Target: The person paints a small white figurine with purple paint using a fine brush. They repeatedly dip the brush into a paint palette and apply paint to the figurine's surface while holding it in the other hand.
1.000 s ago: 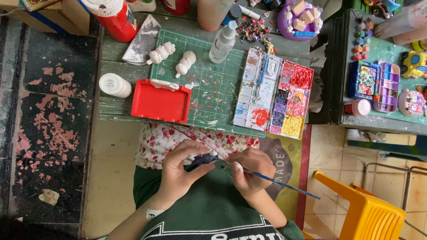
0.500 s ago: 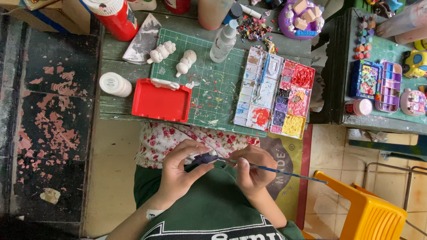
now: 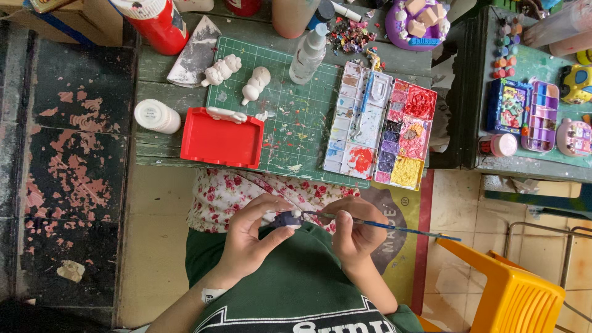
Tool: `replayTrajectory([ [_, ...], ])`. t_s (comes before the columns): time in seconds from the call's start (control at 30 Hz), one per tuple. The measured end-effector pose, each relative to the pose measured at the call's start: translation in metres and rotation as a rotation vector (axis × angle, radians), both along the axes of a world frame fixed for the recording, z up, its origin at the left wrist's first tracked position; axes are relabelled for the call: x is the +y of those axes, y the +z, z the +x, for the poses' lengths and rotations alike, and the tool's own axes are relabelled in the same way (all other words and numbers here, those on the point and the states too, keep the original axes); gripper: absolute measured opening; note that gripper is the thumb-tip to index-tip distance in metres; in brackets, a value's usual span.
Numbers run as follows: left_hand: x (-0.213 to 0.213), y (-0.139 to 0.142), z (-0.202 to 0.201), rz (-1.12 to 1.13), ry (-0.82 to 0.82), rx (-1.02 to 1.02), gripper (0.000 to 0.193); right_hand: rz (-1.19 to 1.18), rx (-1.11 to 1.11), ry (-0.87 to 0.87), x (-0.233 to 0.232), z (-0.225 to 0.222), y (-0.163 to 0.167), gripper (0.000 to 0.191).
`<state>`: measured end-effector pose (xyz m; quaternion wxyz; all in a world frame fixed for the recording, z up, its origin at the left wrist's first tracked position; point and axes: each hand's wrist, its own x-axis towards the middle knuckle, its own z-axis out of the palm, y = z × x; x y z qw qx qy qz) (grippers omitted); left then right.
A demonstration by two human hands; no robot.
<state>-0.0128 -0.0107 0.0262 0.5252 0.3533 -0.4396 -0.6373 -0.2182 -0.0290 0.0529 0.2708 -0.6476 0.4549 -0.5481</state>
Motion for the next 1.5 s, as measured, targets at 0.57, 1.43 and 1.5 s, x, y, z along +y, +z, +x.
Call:
replayTrajectory([
  [0.57,0.001,-0.004,-0.002,-0.015,0.025,-0.037,0.032,0.150,-0.282,0.100,0.008,0.005,-0.012,0.013],
  [1.43,0.003,-0.005,-0.001,0.060,-0.017,0.112,0.031,0.158,-0.304,-0.015,0.002,0.001,-0.009,0.012],
  [1.5,0.003,-0.008,-0.002,0.064,-0.021,0.137,0.031,0.204,-0.298,-0.040,0.005,0.001,-0.008,0.012],
])
